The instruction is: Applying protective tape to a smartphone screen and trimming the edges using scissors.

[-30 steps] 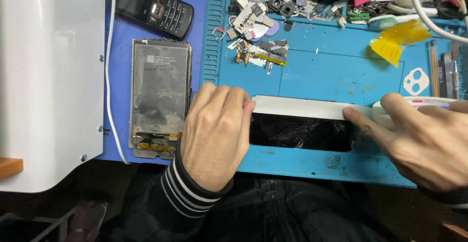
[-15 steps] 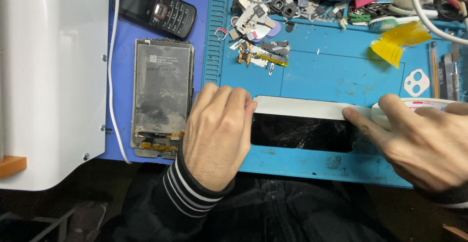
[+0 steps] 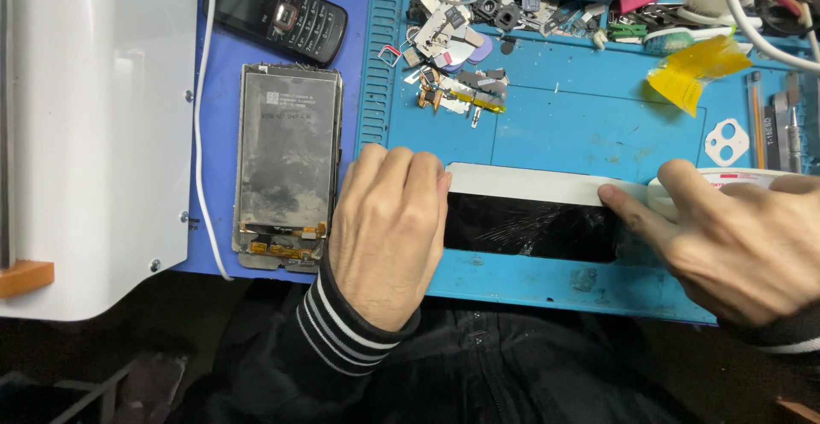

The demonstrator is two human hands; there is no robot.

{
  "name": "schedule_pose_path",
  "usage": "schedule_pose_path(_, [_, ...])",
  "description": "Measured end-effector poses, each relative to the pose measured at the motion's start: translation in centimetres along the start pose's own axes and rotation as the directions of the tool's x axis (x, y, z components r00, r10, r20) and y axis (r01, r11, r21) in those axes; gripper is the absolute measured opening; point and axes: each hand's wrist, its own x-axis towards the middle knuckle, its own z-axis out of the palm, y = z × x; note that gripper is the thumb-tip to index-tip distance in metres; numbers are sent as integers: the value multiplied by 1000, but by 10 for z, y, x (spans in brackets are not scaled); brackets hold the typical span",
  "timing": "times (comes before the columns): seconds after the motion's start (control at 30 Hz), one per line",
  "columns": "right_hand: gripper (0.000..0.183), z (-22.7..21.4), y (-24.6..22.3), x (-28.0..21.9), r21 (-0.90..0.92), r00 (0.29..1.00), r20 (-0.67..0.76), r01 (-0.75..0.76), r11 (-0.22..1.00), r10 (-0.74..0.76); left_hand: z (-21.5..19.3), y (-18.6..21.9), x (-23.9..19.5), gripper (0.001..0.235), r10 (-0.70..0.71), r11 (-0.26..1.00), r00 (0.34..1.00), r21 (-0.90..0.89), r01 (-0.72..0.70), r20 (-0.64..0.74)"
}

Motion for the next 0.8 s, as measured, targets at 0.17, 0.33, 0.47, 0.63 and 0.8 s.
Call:
schedule_pose_path(0.17, [45,-16,-8,8,-191,981,94,-150,970,170,3,3,-3,15,21,991,996,135,-9,-84])
schedule_pose_path(0.33, [25,-3,-5,-7,-120,977,-187,-122,985,98,6,4,-7,24,39,970,991,241,-8,-127])
schedule_pose_path(0.47, [37,-21,-3,5,-158,991,-40,-135,978,130,-4,2,-8,32,13,925,990,378,42,-140])
schedule_pose_path(0.63, [37,-20,-3,4,-177,992,-55,-125,976,117,-6,10,-15,33,311,902,942,351,-250,-128])
schedule_pose_path(0.8, [38,-25,-4,4,-117,989,-97,-125,985,114,21,-2,-40,88,297,937,949,159,-311,108])
